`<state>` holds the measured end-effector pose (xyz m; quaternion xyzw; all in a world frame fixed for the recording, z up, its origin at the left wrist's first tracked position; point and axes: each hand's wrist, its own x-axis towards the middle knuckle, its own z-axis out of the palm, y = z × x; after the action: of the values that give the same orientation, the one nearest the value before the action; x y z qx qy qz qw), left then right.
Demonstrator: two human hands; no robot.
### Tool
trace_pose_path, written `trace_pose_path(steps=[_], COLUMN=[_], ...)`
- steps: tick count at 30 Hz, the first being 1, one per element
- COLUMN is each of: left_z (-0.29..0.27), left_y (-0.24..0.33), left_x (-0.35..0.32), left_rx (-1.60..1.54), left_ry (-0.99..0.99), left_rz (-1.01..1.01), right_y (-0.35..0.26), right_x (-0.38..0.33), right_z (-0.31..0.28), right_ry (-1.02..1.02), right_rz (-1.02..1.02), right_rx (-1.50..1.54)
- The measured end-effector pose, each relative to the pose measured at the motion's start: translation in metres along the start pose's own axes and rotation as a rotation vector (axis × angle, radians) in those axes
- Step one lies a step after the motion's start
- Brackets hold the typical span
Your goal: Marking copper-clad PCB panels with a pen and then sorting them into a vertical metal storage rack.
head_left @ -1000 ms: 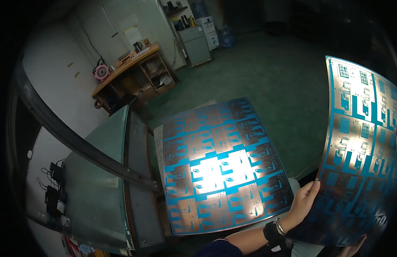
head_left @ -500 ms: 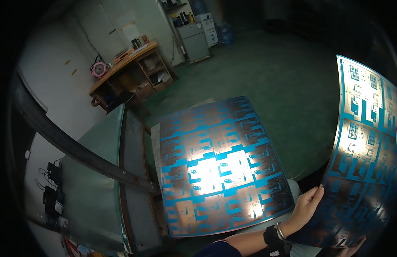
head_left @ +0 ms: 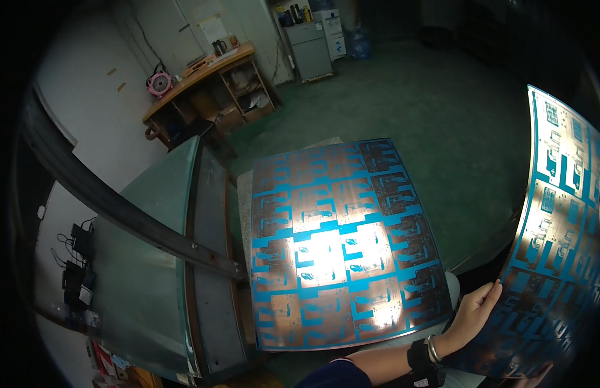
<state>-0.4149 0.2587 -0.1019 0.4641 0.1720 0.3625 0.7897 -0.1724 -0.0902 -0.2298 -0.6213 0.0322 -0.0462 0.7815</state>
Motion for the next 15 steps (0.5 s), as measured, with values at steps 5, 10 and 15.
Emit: trace_pose_path(steps=[5, 10, 15], left_z=[-0.003, -0.002, 0.008], left_y=[0.004, 0.0, -0.009], left_x=[0.004, 0.003, 0.003], left_rx=[-0.006, -0.02, -0.016], left_ry=[0.024, 0.055, 0.055], left_rz=[-0.011, 0.008, 0.016], right_y=[-0.002, -0.004, -0.011], right_x=[0.004, 0.002, 0.002], right_z=[-0.001, -0.005, -0.017], right_ry=[0.003, -0.017, -0.054], right_rz=[-0.06, -0.096, -0.127], right_rx=[-0.054, -0.135, -0.239])
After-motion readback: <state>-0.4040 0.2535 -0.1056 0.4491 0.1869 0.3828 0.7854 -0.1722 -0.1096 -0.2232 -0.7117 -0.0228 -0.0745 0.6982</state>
